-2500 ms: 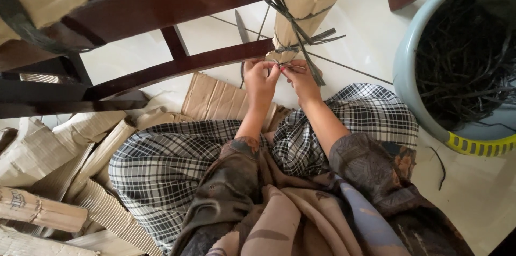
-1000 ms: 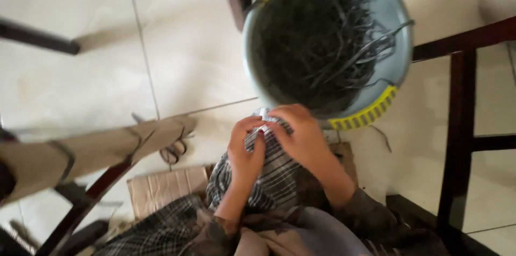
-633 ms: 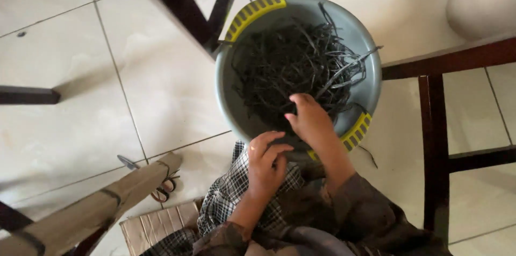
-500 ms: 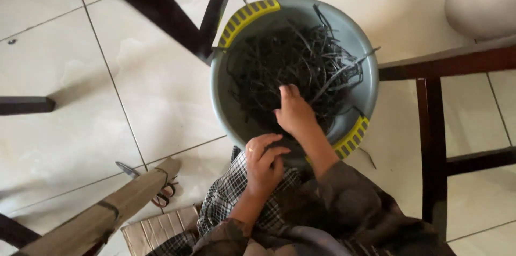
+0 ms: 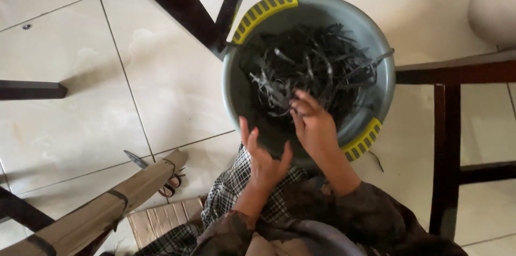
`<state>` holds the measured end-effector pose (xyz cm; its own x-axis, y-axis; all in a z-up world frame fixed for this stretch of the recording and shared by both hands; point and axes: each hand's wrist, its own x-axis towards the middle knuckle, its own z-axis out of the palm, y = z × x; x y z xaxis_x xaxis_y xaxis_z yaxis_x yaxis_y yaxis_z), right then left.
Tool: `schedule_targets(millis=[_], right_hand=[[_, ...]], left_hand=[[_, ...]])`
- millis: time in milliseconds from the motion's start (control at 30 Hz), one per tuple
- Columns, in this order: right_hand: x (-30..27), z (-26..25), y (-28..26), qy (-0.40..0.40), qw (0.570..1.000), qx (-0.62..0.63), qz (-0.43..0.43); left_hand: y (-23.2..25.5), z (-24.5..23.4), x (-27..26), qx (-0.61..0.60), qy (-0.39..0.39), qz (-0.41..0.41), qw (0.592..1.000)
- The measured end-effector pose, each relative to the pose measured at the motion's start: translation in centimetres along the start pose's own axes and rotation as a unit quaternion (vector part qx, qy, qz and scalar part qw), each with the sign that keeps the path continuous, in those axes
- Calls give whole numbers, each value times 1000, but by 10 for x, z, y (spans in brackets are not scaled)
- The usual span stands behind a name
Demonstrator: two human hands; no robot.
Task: Wrapping wooden chair legs with corrugated cardboard and securing them with thin ties for protection during transport.
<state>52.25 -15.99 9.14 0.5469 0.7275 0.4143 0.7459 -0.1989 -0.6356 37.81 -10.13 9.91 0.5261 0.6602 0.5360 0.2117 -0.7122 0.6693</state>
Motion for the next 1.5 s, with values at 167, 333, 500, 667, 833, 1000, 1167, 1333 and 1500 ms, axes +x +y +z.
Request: schedule_targets(millis=[167,333,500,667,833,1000,1167,1333,1500], right_hand=[[-38,-11,-34,-27,988,153,-24],[-57,-26,-72,-37,955,295,26],[-96,21,-54,51,866,291,403],[-60,10,-127,120,665,628,385],[-92,78,-165,31,628,676,385],[-138,135,-230,-128,651,639,389],[-180,182,-283,-216,686,579,383],[-204,219,-322,-279,698,540,380],[-289,391,-207,-463,819,203,270]], left_hand=[[19,-19,36,-37,-55,44,997],[18,-48,30,-107,-149,54,982],[-7,-80,-13,-76,-215,-24,973],[3,-172,-26,-15,-167,-85,982],[-8,-263,-67,17,-110,-134,985],[-28,-355,-120,74,-129,-192,970],[-51,-419,-163,152,-148,-244,946],[-71,-459,-195,212,-140,-314,915],[-52,-500,-196,145,-213,-435,863]])
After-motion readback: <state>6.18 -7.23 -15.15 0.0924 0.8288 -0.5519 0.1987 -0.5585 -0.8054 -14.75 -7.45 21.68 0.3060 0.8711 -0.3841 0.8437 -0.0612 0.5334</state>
